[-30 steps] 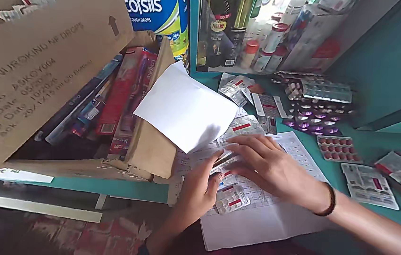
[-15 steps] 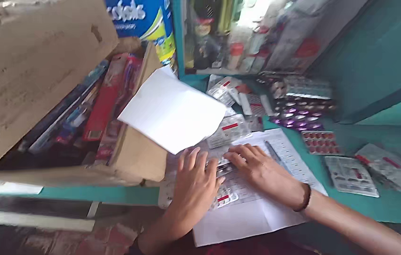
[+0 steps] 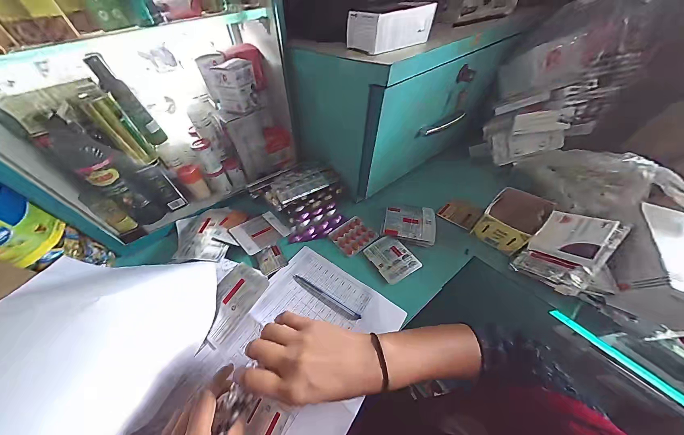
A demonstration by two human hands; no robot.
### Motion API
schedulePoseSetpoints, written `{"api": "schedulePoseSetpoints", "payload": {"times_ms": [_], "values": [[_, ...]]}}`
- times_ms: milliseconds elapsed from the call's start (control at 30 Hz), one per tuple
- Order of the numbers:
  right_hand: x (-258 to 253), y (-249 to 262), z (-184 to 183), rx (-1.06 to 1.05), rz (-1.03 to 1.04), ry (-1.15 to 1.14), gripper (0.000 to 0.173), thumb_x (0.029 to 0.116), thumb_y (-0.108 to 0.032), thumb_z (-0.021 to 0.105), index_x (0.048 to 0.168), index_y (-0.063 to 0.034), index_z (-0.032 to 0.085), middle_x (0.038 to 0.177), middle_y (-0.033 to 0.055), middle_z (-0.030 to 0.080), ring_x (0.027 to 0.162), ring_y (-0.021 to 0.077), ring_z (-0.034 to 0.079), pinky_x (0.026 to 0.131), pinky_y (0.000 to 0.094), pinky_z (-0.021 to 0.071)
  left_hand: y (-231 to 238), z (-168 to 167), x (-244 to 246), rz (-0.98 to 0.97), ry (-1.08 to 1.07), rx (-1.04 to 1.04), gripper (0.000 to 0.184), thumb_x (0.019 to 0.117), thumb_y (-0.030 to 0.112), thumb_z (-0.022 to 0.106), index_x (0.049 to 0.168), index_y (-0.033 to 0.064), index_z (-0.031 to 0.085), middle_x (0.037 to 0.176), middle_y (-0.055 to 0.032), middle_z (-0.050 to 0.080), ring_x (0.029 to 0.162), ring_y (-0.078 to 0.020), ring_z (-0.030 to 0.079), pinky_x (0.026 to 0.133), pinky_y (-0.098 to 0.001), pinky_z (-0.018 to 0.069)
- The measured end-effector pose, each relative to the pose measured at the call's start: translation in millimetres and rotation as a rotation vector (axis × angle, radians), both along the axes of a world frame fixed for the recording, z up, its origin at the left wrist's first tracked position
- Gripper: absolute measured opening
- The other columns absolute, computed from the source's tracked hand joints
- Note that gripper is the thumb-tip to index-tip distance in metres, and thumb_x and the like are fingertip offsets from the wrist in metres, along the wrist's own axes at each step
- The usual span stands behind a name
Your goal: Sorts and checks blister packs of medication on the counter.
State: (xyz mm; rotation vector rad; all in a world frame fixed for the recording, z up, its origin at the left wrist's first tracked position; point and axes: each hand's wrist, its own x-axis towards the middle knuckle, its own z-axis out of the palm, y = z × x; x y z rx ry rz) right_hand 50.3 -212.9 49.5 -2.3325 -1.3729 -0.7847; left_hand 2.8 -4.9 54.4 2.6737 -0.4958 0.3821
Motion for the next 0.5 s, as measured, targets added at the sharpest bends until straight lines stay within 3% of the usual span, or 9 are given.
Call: {"api": "schedulePoseSetpoints", "payload": {"times_ms": [100, 167, 267, 300, 367, 400, 433, 467, 500], "values": [[-14.7, -8.5, 15.9, 0.041, -0.019, -0.095, 0.023, 0.1028, -0.005, 0.052, 0.114, -0.0096, 0.071, 0.099, 0.0119, 0.071, 0.086, 0.0265, 0.068, 0.074, 0.0366, 0.0526, -4.3, 1.0, 0.1, -0.079, -0.038, -0.009, 0.028, 0.0886, 0.012, 0.066, 0.107, -0.0078, 0.073, 0.091, -0.0253, 0.073, 0.08, -0.0427, 0.071, 0.074, -0.0531, 0.0547], [-24.6, -29.0, 31.4, 0.09, -0.169, -0.132, 0.025, 0.1046, -0.01, 0.051, 0.12, -0.0107, 0.07, 0.106, 0.0121, 0.073, 0.096, 0.0266, 0.07, 0.082, 0.0374, 0.0553, -5.7, -2.2, 1.6, -0.13, -0.004, -0.087, 0.027, 0.0921, 0.011, 0.063, 0.107, -0.0094, 0.071, 0.089, -0.0256, 0.072, 0.079, -0.0393, 0.07, 0.074, -0.0502, 0.0548], [-41.0, -98.3, 66.3, 0.186, -0.699, -0.187, 0.023, 0.1019, -0.009, 0.055, 0.113, -0.0068, 0.075, 0.107, 0.0129, 0.073, 0.099, 0.0276, 0.069, 0.082, 0.0403, 0.0559, 6.8, -16.9, 2.8, -0.124, 0.094, -0.325, 0.035, 0.1005, 0.014, 0.055, 0.116, -0.0163, 0.062, 0.099, -0.0251, 0.072, 0.091, -0.0241, 0.072, 0.086, -0.039, 0.0574], [-46.8, -127.5, 78.1, 0.17, -0.931, -0.147, 0.024, 0.1013, -0.007, 0.053, 0.112, -0.0032, 0.074, 0.106, 0.0178, 0.071, 0.097, 0.0349, 0.068, 0.079, 0.0484, 0.0549, 10.9, -22.1, 3.0, -0.113, 0.116, -0.428, 0.037, 0.1014, 0.015, 0.053, 0.116, -0.0185, 0.059, 0.098, -0.0227, 0.071, 0.092, -0.0175, 0.071, 0.087, -0.0339, 0.0571], [-52.7, -190.2, 89.3, 0.146, -1.332, 0.08, 0.021, 0.1033, -0.007, 0.054, 0.11, 0.0032, 0.071, 0.106, 0.0304, 0.067, 0.097, 0.0538, 0.065, 0.075, 0.0699, 0.0494, 15.8, -30.5, 3.7, -0.106, 0.141, -0.604, 0.037, 0.1027, 0.015, 0.049, 0.115, -0.0198, 0.054, 0.089, -0.0094, 0.069, 0.085, -0.0047, 0.07, 0.085, -0.0257, 0.0584], [-51.2, -225.6, 82.7, 0.135, -1.485, 0.174, 0.017, 0.1004, -0.008, 0.059, 0.103, 0.0053, 0.07, 0.099, 0.0349, 0.066, 0.091, 0.0592, 0.063, 0.068, 0.0753, 0.0461, 15.4, -31.8, 3.2, -0.102, 0.132, -0.657, 0.036, 0.1022, 0.015, 0.049, 0.113, -0.019, 0.055, 0.083, -0.0041, 0.069, 0.08, -0.0012, 0.069, 0.08, -0.0232, 0.059], [-46.7, -263.1, 68.7, 0.086, -1.611, 0.239, 0.016, 0.0945, -0.009, 0.065, 0.092, 0.0065, 0.068, 0.092, 0.0367, 0.065, 0.083, 0.0604, 0.063, 0.061, 0.0757, 0.0462, 14.4, -31.6, 1.9, -0.099, 0.133, -0.686, 0.035, 0.1027, 0.015, 0.05, 0.112, -0.0182, 0.056, 0.081, -0.0017, 0.068, 0.077, 0.0, 0.068, 0.077, -0.0225, 0.0593], [-36.3, -290.0, 59.7, 0.018, -1.745, 0.401, 0.021, 0.0941, -0.013, 0.067, 0.09, 0.0082, 0.066, 0.093, 0.0382, 0.064, 0.085, 0.0602, 0.064, 0.063, 0.0746, 0.0482, 12.5, -30.7, 0.0, -0.083, 0.133, -0.702, 0.036, 0.1023, 0.015, 0.051, 0.112, -0.0184, 0.057, 0.08, -0.0018, 0.068, 0.075, 0.0003, 0.067, 0.075, -0.0221, 0.0593], [-14.7, -308.2, 54.1, -0.014, -1.842, 0.604, 0.027, 0.0973, -0.014, 0.067, 0.096, 0.0125, 0.065, 0.103, 0.0414, 0.063, 0.096, 0.0619, 0.063, 0.072, 0.0758, 0.0485, 9.8, -29.5, -1.9, -0.06, 0.136, -0.714, 0.037, 0.1022, 0.018, 0.053, 0.113, -0.0172, 0.058, 0.08, -0.0022, 0.068, 0.074, 0.0008, 0.066, 0.074, -0.0216, 0.0581]]}}
